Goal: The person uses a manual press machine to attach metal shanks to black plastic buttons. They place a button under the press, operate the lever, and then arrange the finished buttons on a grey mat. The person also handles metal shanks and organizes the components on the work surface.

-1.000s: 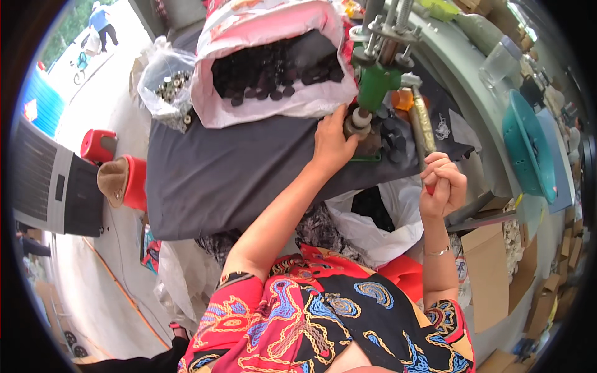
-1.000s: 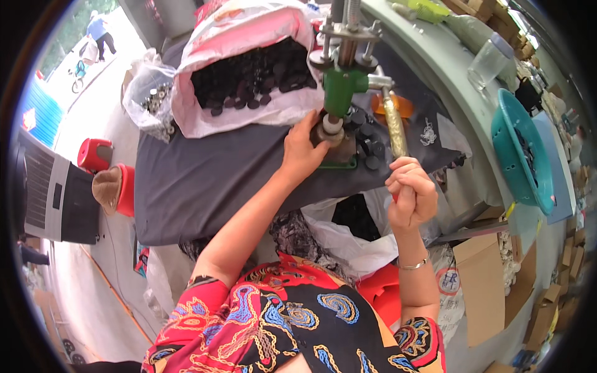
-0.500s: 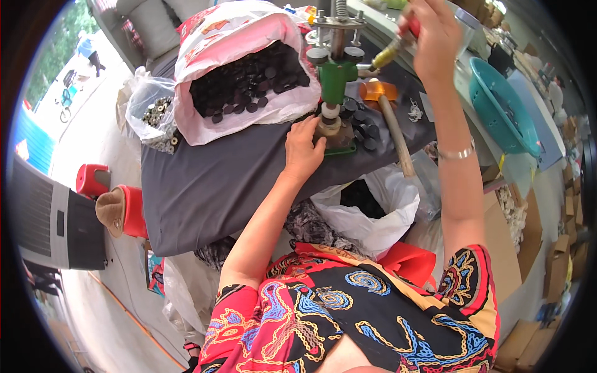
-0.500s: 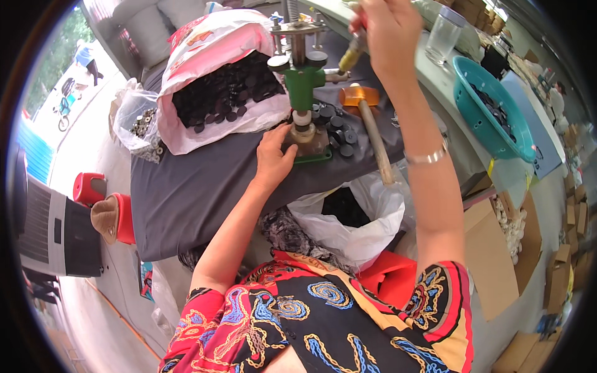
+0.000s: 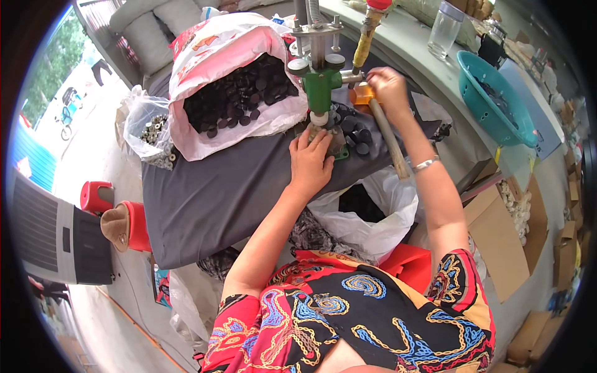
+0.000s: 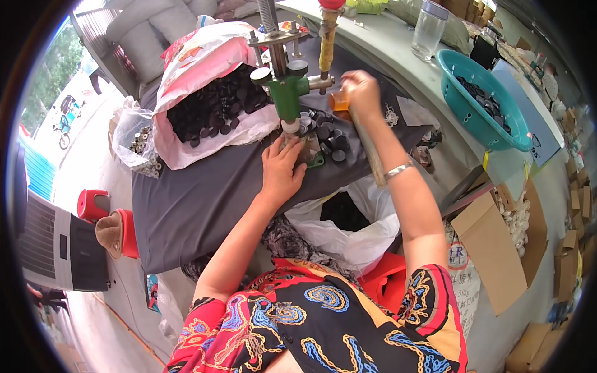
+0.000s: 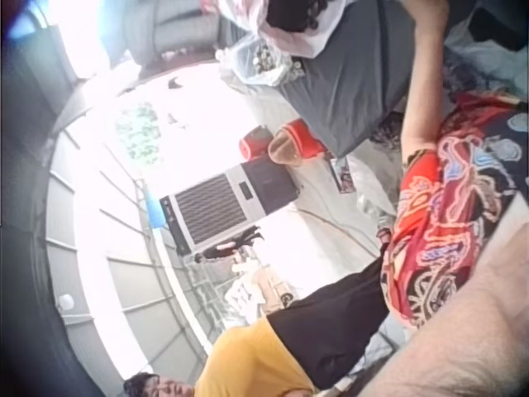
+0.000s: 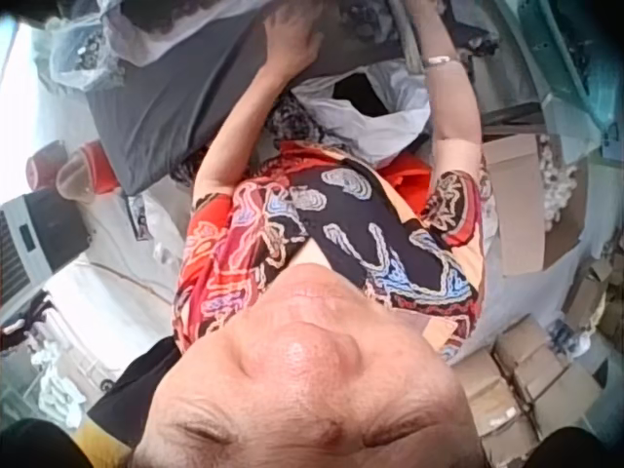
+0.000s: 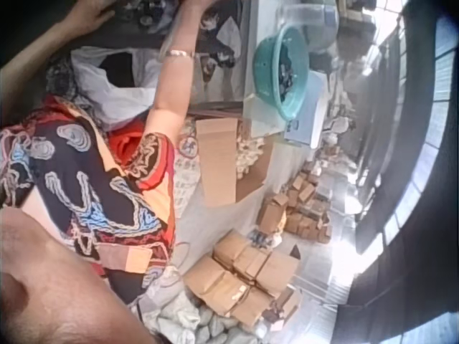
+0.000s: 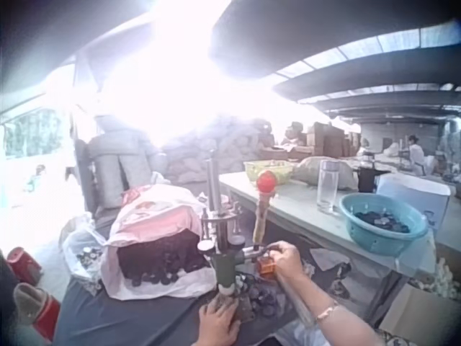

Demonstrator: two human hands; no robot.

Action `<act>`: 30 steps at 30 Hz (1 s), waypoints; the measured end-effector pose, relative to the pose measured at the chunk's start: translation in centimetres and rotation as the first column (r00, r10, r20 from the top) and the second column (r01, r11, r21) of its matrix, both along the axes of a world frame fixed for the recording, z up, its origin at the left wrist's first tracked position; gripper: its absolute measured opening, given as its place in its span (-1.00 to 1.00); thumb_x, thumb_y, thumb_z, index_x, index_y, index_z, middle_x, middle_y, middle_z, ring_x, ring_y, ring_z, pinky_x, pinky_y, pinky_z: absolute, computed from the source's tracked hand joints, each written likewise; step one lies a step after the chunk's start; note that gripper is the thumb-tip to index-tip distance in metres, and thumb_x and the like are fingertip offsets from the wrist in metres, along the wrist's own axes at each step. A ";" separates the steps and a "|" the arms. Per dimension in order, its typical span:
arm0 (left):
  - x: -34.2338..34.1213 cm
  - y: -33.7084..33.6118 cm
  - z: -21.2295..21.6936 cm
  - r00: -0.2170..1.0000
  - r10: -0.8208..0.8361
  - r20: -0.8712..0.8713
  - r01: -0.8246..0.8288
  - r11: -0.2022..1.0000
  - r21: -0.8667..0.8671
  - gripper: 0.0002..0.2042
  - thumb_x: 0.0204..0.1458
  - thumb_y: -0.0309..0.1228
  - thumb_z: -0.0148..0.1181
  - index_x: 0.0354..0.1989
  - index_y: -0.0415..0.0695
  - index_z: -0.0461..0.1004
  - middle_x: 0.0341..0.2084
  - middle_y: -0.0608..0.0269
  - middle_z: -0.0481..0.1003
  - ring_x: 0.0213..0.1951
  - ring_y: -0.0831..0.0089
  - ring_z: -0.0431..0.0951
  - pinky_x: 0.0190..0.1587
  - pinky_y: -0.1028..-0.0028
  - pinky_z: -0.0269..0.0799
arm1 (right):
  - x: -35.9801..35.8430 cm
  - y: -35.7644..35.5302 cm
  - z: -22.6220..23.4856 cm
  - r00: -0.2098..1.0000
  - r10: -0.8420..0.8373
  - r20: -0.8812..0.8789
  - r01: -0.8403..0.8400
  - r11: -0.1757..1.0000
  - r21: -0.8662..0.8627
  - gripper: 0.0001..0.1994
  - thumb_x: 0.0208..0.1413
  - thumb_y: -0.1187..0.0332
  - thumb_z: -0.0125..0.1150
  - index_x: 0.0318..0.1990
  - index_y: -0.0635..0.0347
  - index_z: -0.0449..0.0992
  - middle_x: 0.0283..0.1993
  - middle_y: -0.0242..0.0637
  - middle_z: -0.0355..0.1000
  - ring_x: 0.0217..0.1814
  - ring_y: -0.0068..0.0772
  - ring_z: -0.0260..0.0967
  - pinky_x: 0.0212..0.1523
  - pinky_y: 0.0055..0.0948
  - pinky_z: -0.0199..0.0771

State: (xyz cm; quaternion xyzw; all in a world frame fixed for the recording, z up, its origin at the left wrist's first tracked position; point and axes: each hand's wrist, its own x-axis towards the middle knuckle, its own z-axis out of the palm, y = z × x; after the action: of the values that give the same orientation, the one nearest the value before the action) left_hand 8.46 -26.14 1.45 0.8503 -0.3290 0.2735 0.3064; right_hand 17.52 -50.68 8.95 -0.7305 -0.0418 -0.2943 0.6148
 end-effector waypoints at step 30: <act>-5.7 -3.4 -2.2 0.942 -0.318 -0.104 0.333 0.921 0.205 -0.52 -0.14 -0.45 0.24 0.06 -0.10 0.40 0.04 0.20 0.42 0.09 0.19 0.35 0.30 -0.04 0.01 | -9.0 3.2 -6.9 0.973 0.070 -0.221 -0.216 0.618 -0.756 -0.76 -0.09 0.31 0.11 -0.24 0.14 0.53 -0.21 -0.11 0.48 -0.11 -0.04 0.45 -0.12 -0.12 0.44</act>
State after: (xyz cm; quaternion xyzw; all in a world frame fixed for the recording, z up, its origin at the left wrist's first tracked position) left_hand 2.77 -29.53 -0.71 0.8214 -0.4830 0.1513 0.2630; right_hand 8.56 -47.48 2.05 -0.9400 -0.1698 -0.1344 0.2637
